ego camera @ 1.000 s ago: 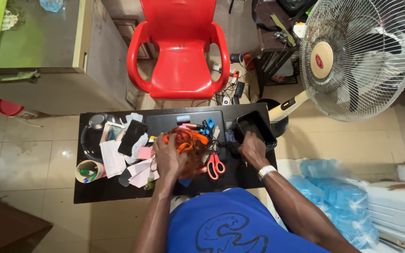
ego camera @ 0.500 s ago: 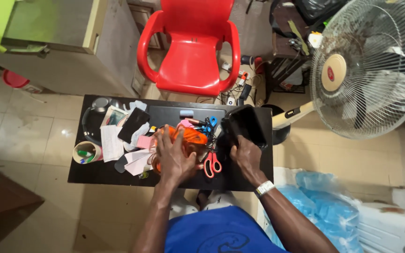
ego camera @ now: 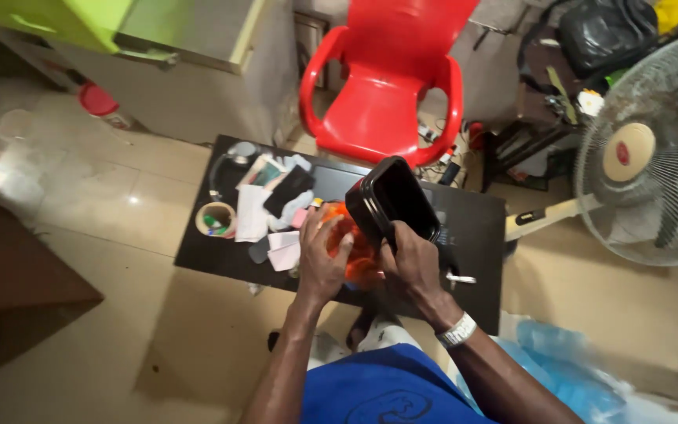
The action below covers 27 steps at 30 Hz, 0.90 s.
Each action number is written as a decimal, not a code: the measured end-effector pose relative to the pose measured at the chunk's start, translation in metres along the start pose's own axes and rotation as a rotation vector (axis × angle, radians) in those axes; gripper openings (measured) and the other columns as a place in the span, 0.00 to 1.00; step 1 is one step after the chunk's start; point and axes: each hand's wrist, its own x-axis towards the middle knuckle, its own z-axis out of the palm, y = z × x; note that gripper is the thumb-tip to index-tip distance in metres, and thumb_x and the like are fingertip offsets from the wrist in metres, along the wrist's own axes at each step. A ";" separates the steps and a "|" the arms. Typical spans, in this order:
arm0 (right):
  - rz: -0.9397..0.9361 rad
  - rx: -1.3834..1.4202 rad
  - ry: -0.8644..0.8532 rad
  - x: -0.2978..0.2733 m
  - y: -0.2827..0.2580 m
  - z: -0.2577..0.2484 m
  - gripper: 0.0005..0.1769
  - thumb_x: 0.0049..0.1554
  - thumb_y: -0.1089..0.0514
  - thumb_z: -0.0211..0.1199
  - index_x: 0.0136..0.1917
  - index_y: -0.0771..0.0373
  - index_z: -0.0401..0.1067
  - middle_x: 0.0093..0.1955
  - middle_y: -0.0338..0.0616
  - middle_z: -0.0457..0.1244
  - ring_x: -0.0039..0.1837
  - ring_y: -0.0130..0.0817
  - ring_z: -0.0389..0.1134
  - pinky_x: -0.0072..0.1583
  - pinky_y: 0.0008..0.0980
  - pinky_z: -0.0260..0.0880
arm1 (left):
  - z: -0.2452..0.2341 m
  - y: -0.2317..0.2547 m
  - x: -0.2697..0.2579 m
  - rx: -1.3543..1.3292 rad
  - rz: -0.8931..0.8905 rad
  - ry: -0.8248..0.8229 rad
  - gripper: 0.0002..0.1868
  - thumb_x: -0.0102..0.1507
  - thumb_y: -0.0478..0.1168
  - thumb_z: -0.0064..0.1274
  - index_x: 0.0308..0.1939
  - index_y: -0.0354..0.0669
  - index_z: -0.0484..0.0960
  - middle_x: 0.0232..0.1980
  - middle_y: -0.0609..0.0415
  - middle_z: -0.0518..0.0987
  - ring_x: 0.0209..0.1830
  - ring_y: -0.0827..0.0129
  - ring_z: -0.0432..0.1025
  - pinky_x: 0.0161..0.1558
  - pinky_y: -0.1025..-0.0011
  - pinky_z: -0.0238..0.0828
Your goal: Organizing various hair accessories, a wig, and grooming tools on a desk and into a storage container.
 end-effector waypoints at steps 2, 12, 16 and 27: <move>-0.062 -0.012 -0.035 0.001 -0.029 0.009 0.10 0.56 0.58 0.59 0.51 0.62 0.71 0.41 0.54 0.67 0.44 0.57 0.70 0.45 0.51 0.68 | -0.039 0.019 0.001 -0.367 -0.122 -0.016 0.32 0.66 0.45 0.58 0.71 0.39 0.66 0.78 0.41 0.64 0.80 0.47 0.57 0.77 0.56 0.54; -0.685 0.027 -0.102 -0.021 -0.178 0.099 0.28 0.50 0.51 0.70 0.58 0.70 0.70 0.52 0.58 0.67 0.56 0.59 0.67 0.60 0.52 0.66 | -0.182 -0.051 -0.045 -0.928 -0.308 0.228 0.49 0.62 0.36 0.61 0.79 0.34 0.46 0.64 0.47 0.72 0.61 0.67 0.72 0.60 0.71 0.73; -0.610 0.209 -0.003 -0.021 -0.224 0.136 0.19 0.56 0.59 0.68 0.59 0.64 0.70 0.58 0.58 0.67 0.62 0.56 0.68 0.62 0.45 0.69 | -0.237 -0.083 -0.063 -0.984 -0.516 0.294 0.46 0.60 0.36 0.59 0.78 0.43 0.51 0.57 0.51 0.74 0.52 0.71 0.73 0.47 0.73 0.76; -0.253 0.172 -0.341 0.030 -0.289 0.241 0.16 0.55 0.60 0.67 0.54 0.69 0.73 0.52 0.57 0.65 0.54 0.55 0.69 0.54 0.47 0.69 | -0.342 -0.138 -0.088 -1.027 -0.453 0.426 0.39 0.64 0.42 0.57 0.76 0.43 0.56 0.58 0.52 0.74 0.54 0.71 0.73 0.50 0.72 0.78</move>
